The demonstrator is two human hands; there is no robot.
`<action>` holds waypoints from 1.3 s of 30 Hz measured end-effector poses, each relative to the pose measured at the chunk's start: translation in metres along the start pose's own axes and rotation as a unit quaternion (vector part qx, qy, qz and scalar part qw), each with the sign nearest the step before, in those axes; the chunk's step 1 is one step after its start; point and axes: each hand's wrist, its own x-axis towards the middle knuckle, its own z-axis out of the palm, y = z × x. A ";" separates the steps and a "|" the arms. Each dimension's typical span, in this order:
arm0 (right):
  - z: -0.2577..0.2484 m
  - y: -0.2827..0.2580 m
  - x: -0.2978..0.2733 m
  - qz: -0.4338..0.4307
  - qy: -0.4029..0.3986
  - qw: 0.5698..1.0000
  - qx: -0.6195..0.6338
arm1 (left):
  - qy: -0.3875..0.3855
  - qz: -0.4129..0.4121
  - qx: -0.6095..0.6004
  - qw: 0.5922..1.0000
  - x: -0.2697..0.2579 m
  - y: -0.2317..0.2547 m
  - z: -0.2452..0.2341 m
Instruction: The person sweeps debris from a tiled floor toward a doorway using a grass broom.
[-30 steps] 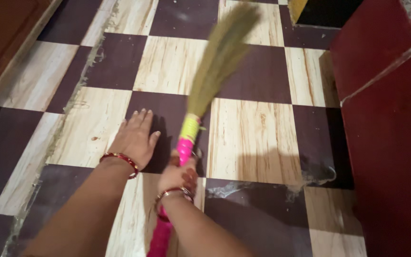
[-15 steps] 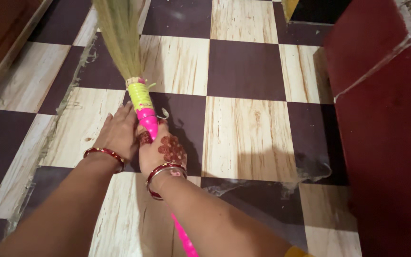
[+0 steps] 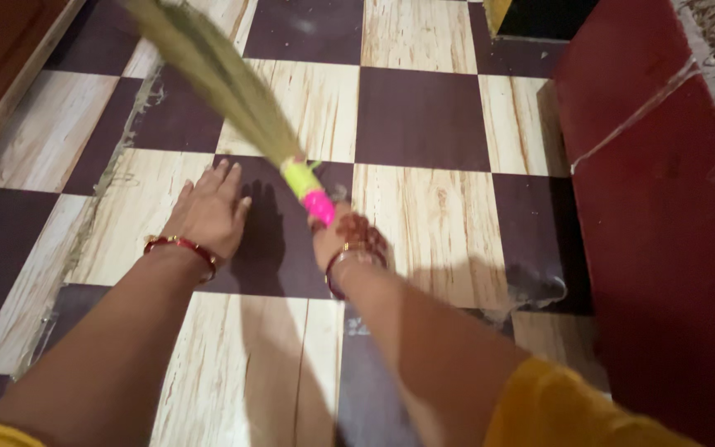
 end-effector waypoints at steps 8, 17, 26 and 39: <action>-0.011 -0.014 -0.012 -0.006 0.074 0.994 0.080 | 0.016 0.010 -0.005 1.000 0.009 0.006 -0.004; -0.005 0.032 -0.034 0.018 -0.046 0.999 0.011 | -0.019 -0.008 0.021 1.000 0.004 0.000 0.006; -0.005 0.042 0.002 0.045 0.037 0.998 0.028 | -0.018 0.007 0.032 0.999 0.001 0.006 -0.001; -0.011 0.025 -0.028 -0.009 0.096 0.994 0.051 | 0.007 0.013 0.025 1.000 0.005 0.016 -0.010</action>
